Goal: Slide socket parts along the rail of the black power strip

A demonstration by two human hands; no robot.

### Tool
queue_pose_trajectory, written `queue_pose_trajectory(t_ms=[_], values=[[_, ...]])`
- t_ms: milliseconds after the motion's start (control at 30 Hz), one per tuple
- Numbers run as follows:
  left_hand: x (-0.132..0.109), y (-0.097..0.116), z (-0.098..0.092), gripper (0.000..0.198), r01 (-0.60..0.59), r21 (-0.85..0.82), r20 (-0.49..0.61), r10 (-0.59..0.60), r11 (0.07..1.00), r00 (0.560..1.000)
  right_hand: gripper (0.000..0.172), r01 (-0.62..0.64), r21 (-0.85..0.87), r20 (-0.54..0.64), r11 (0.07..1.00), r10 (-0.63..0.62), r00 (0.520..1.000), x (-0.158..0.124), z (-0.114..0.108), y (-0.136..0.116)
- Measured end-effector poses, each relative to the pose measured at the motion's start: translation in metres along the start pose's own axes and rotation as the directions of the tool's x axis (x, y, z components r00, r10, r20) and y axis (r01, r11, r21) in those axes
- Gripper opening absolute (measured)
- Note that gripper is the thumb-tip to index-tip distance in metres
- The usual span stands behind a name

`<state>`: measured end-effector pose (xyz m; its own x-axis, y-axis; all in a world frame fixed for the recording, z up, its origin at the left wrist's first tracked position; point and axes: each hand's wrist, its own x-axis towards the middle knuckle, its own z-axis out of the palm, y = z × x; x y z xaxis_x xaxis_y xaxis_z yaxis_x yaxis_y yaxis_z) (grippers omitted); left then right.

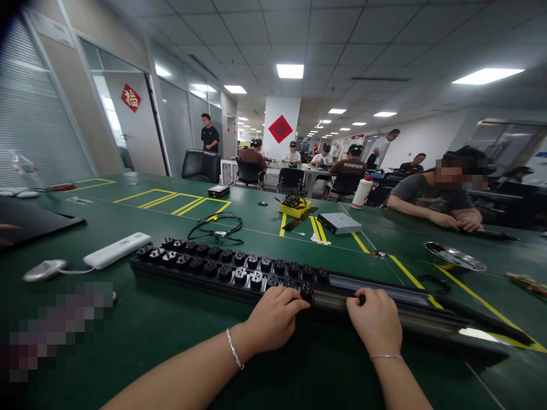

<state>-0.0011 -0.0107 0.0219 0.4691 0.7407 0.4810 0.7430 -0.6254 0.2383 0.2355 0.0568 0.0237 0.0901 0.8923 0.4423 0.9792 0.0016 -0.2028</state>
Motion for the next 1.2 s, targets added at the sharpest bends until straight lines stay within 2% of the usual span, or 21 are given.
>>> queue_pose_trajectory(t_ms=[100, 367, 467, 733, 900, 1133, 1200], values=[[0.000, 0.000, 0.001, 0.037, 0.006, 0.000, -0.011, -0.006, 1.000, 1.000, 0.019, -0.004, 0.019, 0.009, 1.000, 0.004, 1.000, -0.001, -0.001, -0.001], [0.000, -0.001, 0.003, 0.040, 0.012, -0.003, -0.018, -0.012, 1.000, 1.000, 0.014, 0.019, 0.020, -0.096, 1.000, -0.017, 0.995, -0.004, 0.001, -0.005], [-0.001, -0.002, 0.004, 0.040, 0.010, -0.005, -0.027, -0.011, 1.000, 1.000, 0.014, 0.032, 0.040, -0.095, 0.999, -0.028, 0.995, -0.003, 0.000, -0.002], [-0.003, -0.005, 0.006, 0.041, 0.015, -0.045, -0.041, -0.017, 0.999, 0.999, 0.018, 0.091, 0.171, 0.009, 0.981, -0.094, 0.996, 0.003, -0.006, 0.014], [-0.002, -0.003, 0.004, 0.041, 0.023, -0.059, -0.041, -0.026, 0.998, 0.999, 0.018, 0.017, 0.170, 0.043, 0.985, -0.025, 0.999, 0.006, -0.014, 0.017], [-0.002, -0.001, 0.001, 0.042, 0.032, -0.052, -0.022, -0.033, 0.998, 0.999, 0.023, -0.120, 0.132, 0.243, 0.984, 0.085, 0.966, 0.005, -0.022, 0.019], [-0.003, -0.001, 0.002, 0.042, 0.033, -0.046, -0.024, -0.034, 0.998, 0.999, 0.021, -0.140, 0.126, 0.256, 0.982, 0.104, 0.961, 0.004, -0.022, 0.017]])
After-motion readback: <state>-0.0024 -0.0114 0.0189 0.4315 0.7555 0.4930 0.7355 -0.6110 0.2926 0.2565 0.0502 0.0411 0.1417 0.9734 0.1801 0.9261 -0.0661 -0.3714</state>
